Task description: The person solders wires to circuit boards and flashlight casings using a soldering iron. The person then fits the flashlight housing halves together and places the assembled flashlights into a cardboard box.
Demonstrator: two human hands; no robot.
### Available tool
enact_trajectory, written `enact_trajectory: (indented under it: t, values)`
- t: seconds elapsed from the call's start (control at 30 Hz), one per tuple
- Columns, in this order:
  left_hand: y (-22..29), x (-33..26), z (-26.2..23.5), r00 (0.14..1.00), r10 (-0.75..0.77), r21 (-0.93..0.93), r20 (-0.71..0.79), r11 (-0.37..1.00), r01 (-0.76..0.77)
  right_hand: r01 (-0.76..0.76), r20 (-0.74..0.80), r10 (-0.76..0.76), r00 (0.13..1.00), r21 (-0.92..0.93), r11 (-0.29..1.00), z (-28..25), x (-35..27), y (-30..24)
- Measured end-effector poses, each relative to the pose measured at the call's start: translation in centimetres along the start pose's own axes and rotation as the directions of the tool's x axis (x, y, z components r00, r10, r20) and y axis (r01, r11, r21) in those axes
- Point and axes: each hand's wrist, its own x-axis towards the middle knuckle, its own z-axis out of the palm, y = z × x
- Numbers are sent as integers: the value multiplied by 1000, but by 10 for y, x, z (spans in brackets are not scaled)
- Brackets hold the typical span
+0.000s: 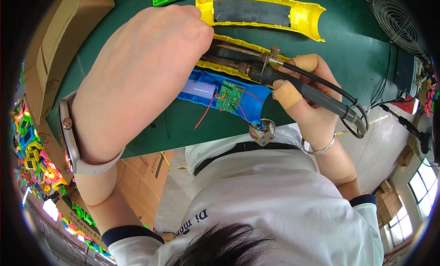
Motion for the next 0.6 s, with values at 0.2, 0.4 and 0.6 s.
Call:
enact_trajectory:
  t: [0.2, 0.4, 0.6]
  values:
    - [0, -1, 1, 1000, 5, 3, 5, 1000, -5, -66, -40, 72, 997, 129, 989, -10, -6, 1]
    - [1, 0, -1, 1000, 9, 13, 15, 1000, -9, 44, -64, -22, 998, 377, 925, -30, -11, 17]
    - [2, -1, -1, 1000, 15, 20, 16, 1000, -15, 123, -156, -30, 987, 626, 770, -30, -10, 22]
